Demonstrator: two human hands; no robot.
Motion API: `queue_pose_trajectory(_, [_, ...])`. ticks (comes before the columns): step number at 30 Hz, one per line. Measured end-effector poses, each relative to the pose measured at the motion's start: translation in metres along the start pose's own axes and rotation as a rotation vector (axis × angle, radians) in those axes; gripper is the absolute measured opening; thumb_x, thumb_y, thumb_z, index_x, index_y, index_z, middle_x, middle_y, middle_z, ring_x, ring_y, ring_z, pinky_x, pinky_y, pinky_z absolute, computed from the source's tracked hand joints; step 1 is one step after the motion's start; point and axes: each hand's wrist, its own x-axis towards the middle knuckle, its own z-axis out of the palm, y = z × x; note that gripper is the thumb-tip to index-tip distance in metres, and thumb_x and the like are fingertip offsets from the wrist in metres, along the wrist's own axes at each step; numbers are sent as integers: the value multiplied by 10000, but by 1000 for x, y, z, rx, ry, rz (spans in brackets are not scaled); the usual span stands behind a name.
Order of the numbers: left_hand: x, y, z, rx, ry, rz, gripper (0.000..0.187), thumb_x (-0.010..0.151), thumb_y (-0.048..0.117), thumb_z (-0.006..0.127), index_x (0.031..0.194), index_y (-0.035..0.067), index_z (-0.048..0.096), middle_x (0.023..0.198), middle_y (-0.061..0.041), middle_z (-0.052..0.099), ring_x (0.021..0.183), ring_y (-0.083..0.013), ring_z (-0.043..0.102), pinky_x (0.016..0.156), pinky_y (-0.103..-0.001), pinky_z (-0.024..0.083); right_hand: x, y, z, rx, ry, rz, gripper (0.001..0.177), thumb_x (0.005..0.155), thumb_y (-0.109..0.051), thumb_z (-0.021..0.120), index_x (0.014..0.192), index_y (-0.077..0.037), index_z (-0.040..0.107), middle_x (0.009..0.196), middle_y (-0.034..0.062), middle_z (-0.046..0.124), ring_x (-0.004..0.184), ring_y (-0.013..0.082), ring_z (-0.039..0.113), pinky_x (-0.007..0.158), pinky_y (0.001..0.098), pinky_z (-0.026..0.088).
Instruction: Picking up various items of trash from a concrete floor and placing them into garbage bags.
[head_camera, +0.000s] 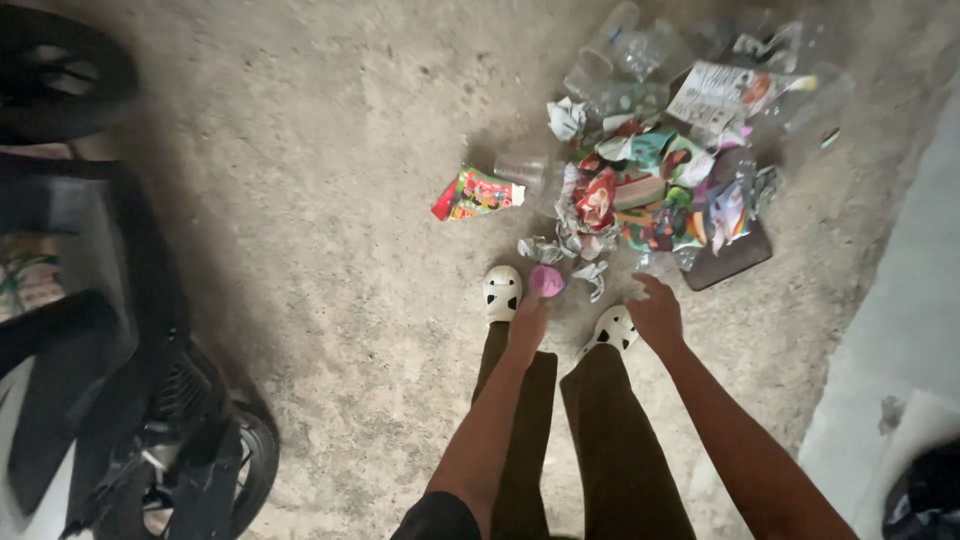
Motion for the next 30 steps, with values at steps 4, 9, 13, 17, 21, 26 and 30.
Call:
queue_pose_trajectory(4, [69,-7,-16,92,30,78,527,994,292,568,1472,72,536,1415,-80,584,1239,-144,566,1040,-294,418,58,-7,58,9,-125,149,547,851,-190,713,1388,-180,610,1236,202,624,979,328,700,901,451,540])
queue_pose_trajectory(9, [152,-33,-36,-145,55,25,482,1025,305,543,1428,40,564,1356,-144,650,1257,-239,582,1062,-341,442,131,-21,135,35,-65,54,510,865,-205,750,1358,-139,639,1187,173,660,935,289,717,886,420,553])
queue_pose_trajectory(13, [223,-65,-58,221,73,316,495,1097,354,422,1421,19,591,1440,-163,608,1365,-266,544,1154,-353,403,182,-23,186,211,-55,47,541,812,-191,772,1326,-92,636,1322,161,642,905,261,713,833,390,564])
queue_pose_trajectory(17, [242,-31,-65,99,23,289,528,1121,388,350,1445,28,560,1475,-155,585,1396,-260,526,1184,-352,375,220,-19,228,349,-101,133,554,818,-212,770,1342,-87,639,1260,124,687,937,183,734,833,338,571])
queue_pose_trajectory(21, [281,-52,-63,-77,19,148,554,1106,386,339,1456,12,547,1508,-157,561,1431,-261,489,1198,-345,329,253,26,286,333,-21,85,551,831,-185,816,1342,-58,652,1261,118,705,955,174,711,857,319,558])
queue_pose_trajectory(26, [309,-79,-66,-30,8,183,583,1112,406,301,1475,13,532,1534,-157,538,1463,-261,458,1219,-343,306,267,-15,285,452,-118,150,506,840,-166,778,1329,-90,670,1230,81,688,917,179,703,840,304,546])
queue_pose_trajectory(30, [323,-68,-68,-99,-16,133,607,1090,410,295,1511,24,501,1576,-149,494,1509,-247,397,1238,-340,253,283,8,314,310,25,-145,407,873,-99,830,1264,-47,729,1261,120,680,1152,225,647,965,354,507])
